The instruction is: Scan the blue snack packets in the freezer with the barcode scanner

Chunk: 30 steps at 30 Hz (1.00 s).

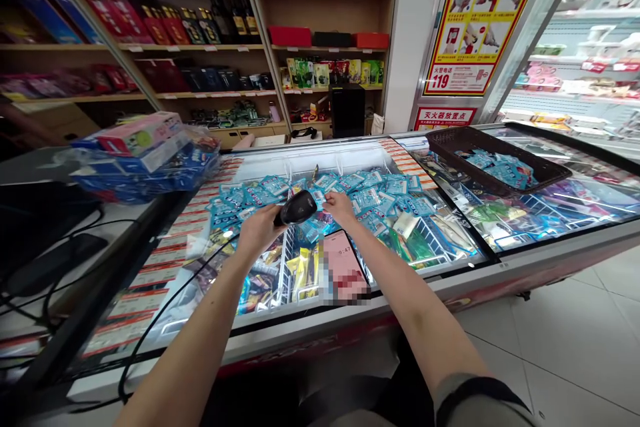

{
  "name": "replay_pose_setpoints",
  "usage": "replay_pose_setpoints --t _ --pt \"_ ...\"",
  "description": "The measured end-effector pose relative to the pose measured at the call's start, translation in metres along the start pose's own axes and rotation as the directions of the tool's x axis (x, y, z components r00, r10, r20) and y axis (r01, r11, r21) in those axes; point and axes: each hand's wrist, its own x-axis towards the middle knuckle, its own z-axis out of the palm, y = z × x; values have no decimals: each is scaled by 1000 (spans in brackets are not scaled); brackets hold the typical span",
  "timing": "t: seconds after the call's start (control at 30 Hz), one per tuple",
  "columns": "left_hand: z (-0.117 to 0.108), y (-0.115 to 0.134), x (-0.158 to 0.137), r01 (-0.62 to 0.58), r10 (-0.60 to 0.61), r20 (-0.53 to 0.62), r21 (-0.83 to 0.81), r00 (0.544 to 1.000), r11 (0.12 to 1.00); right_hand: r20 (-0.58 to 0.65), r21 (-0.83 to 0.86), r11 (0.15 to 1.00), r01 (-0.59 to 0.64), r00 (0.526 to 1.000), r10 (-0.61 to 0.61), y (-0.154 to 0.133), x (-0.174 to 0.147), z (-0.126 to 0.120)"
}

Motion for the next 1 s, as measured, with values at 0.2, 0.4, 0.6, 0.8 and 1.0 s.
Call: replay_pose_setpoints --t 0.2,0.4,0.6,0.8,1.0 --pt "1 8 -5 -16 16 3 5 1000 1000 16 7 1000 -19 1000 19 -4 -13 -1" --pt "-3 9 -6 -20 20 10 9 1000 1000 11 24 1000 -7 1000 7 -3 -16 -3" --pt "-3 10 -6 6 -7 38 24 999 1000 2 38 999 18 1000 -18 5 -12 -6" --pt "3 11 -6 -7 7 27 10 1000 1000 -8 54 998 20 1000 -20 9 -10 -10" --pt "6 10 -3 -7 7 17 15 1000 1000 -24 71 997 24 999 -22 11 -9 -11"
